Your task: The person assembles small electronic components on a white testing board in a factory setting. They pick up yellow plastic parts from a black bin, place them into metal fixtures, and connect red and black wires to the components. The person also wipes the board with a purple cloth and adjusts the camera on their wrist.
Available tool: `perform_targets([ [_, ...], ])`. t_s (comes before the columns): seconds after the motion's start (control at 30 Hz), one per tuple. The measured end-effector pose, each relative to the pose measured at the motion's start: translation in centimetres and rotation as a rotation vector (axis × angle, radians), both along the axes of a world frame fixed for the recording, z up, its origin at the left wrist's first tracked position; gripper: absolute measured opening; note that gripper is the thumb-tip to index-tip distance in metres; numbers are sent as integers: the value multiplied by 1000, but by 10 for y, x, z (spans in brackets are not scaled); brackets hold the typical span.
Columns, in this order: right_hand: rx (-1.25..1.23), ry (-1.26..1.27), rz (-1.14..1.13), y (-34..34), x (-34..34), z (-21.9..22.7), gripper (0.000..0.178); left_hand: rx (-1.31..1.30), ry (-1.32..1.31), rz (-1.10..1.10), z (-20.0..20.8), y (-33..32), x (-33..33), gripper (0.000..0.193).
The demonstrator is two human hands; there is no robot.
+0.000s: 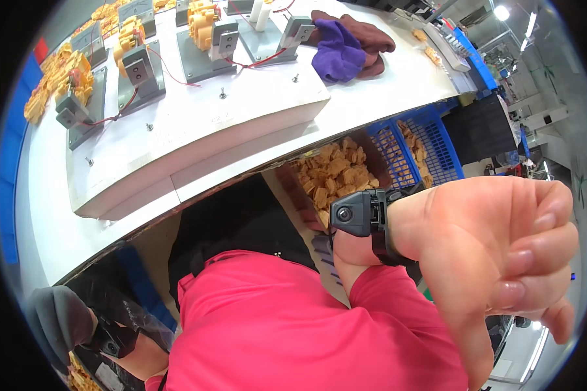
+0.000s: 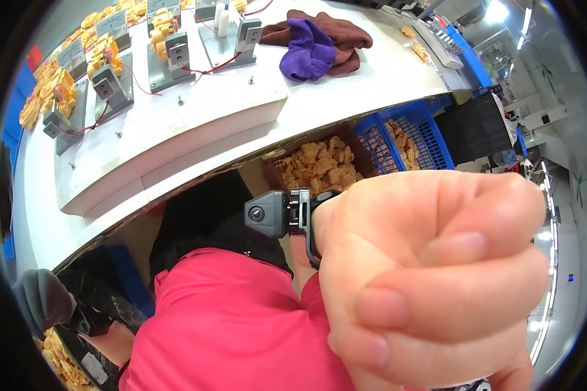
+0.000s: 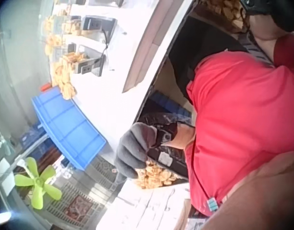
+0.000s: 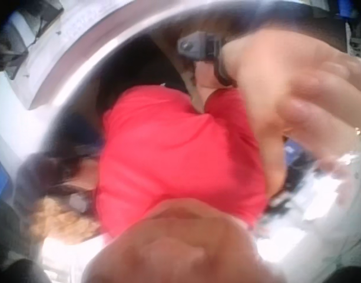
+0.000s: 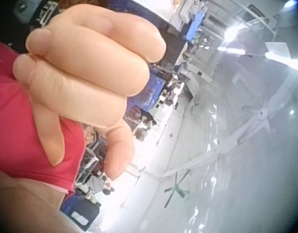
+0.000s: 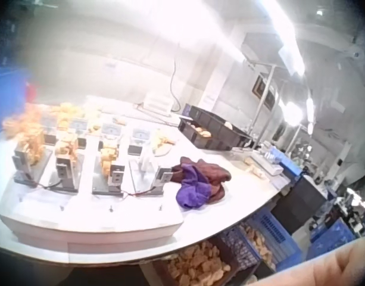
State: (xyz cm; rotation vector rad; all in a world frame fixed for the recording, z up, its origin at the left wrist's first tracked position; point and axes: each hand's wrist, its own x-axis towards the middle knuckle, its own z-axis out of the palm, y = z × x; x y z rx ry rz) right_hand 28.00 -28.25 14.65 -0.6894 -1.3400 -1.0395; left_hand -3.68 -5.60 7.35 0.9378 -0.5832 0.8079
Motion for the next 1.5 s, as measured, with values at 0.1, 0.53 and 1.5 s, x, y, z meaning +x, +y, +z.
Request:
perform_targets([
  [0.1,-106,3,-117,16,4,-3,62,-142,98,287,-18,2,-21,36],
  [0.53,-1011,978,389,90,64,-71,42,-84,763,1294,-53,55,0,33],
  [1.5,-1155,631,-190,88,87,-113,14,320,1157,1404,-77,37,59,36],
])
